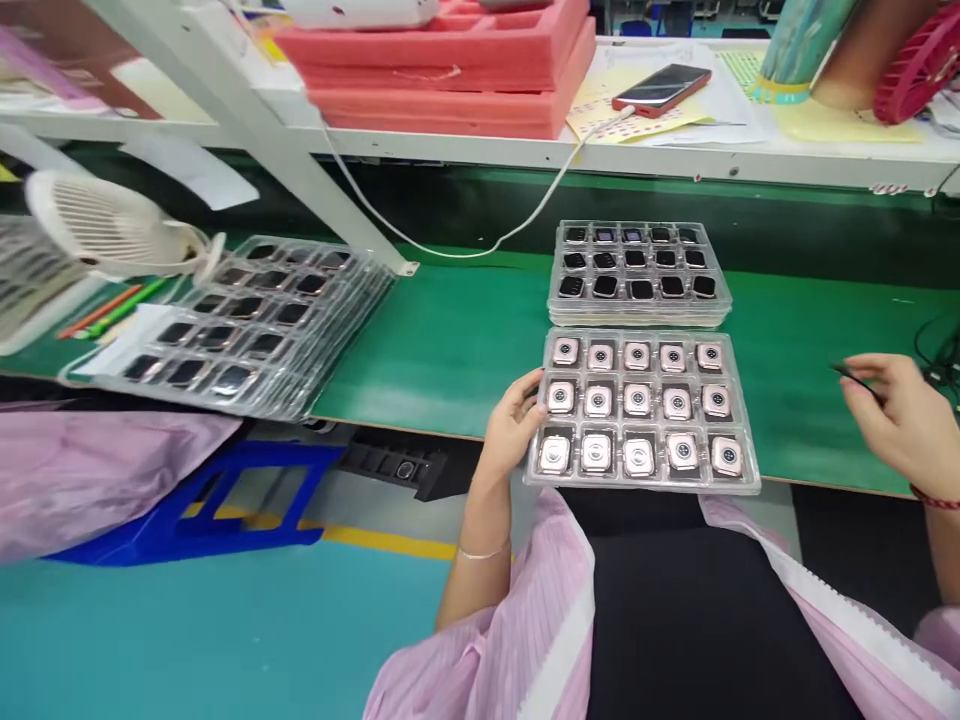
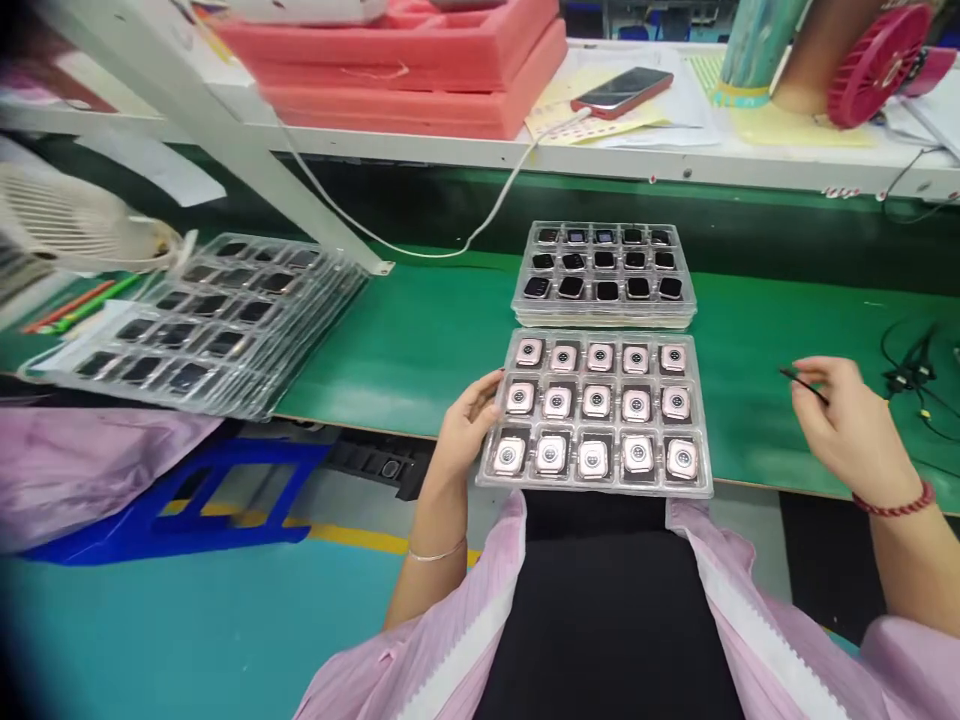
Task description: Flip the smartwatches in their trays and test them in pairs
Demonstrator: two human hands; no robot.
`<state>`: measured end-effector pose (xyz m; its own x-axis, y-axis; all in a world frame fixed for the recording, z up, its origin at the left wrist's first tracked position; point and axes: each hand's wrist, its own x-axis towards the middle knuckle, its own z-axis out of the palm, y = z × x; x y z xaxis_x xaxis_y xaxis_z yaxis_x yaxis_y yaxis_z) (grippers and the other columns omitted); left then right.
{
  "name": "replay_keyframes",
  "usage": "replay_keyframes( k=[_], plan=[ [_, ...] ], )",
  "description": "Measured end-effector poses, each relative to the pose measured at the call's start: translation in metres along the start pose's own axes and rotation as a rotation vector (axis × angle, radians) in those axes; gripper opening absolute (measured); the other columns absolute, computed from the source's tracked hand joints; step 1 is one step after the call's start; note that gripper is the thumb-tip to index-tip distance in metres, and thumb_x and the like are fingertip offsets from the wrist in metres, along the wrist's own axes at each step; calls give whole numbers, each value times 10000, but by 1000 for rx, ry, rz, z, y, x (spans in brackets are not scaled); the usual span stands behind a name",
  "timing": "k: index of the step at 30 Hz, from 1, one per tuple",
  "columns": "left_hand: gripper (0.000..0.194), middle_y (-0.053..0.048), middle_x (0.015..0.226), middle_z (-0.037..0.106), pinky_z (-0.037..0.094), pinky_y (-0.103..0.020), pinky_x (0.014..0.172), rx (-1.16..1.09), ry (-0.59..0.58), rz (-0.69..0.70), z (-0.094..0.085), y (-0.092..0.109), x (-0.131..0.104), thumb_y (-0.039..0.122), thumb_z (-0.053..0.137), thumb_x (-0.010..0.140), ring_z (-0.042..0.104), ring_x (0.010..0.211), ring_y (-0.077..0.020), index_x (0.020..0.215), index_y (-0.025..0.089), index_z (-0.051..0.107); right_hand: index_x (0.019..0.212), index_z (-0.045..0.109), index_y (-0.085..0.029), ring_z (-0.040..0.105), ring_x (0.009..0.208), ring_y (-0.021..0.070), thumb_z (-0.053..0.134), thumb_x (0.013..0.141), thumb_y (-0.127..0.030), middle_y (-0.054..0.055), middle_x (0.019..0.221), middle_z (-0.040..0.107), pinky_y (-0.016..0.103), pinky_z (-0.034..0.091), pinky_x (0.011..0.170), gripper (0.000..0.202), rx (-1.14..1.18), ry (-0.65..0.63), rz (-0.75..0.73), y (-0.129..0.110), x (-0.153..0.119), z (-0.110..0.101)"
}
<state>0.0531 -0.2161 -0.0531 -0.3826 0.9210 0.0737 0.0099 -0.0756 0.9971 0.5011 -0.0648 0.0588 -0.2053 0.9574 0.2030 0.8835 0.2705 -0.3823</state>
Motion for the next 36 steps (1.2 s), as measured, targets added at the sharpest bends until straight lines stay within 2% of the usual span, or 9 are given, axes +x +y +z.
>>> replay_keyframes(
  k=[2,4,7,11,15,21,24,27,36],
  plan=[
    [547,-127,1446,574,453,-441,1132,-49,10,-15,0,-2,4,415,762,808,549,1334,-291,1301,214,635,1061,644,-242,683,785,229,475,926,-266,104,931,741,359,493,722,217,14,-161,-159,-22,14,5],
    [517,-113,1434,588,447,-413,1138,-95,31,-35,-2,-3,5,405,761,814,548,1337,-272,1286,224,652,1003,657,-227,665,719,213,441,941,-258,66,828,725,338,477,700,227,41,-296,-256,-44,29,22],
    [458,-95,1411,609,463,-344,1115,-166,82,-35,-5,-3,1,407,748,829,548,1338,-241,1251,240,680,966,626,-206,633,656,208,457,943,-281,43,767,696,324,444,647,187,45,-240,-328,-61,48,53],
    [399,-86,1351,647,520,-305,1034,-221,163,-31,-5,0,-2,388,765,813,587,1285,-227,1183,248,715,855,600,-198,616,720,206,485,925,-240,69,854,676,308,413,632,141,-1,-216,-455,-56,60,73],
    [343,-84,1260,689,552,-306,978,-296,211,-42,-1,4,4,374,779,785,631,1207,-221,1096,234,736,824,605,-194,601,722,199,492,918,-245,64,819,657,301,414,644,156,73,-257,-457,-53,69,69],
    [227,-33,1199,701,540,-300,985,-358,266,-47,6,11,16,335,704,844,642,1160,-193,1061,274,722,871,662,-197,565,579,162,494,933,-350,13,692,672,284,397,586,236,226,-396,-312,-54,90,63],
    [213,-34,1196,694,526,-297,1003,-344,281,-43,10,12,18,316,690,858,638,1153,-183,1064,268,718,922,707,-202,635,687,186,472,932,-346,35,816,731,304,440,658,275,206,-463,-337,-50,97,63],
    [240,-52,1168,702,536,-295,977,-353,280,-27,9,11,18,328,716,835,654,1106,-178,1060,243,722,883,708,-199,672,840,223,469,937,-393,66,946,744,329,469,746,312,217,-483,-370,-47,101,63],
    [294,-39,1138,710,520,-341,992,-331,284,-39,4,5,19,414,746,806,651,1106,-203,1053,258,719,797,694,-210,606,669,188,532,885,-516,36,802,701,309,425,609,358,222,-545,-281,-51,106,64]
  ],
)
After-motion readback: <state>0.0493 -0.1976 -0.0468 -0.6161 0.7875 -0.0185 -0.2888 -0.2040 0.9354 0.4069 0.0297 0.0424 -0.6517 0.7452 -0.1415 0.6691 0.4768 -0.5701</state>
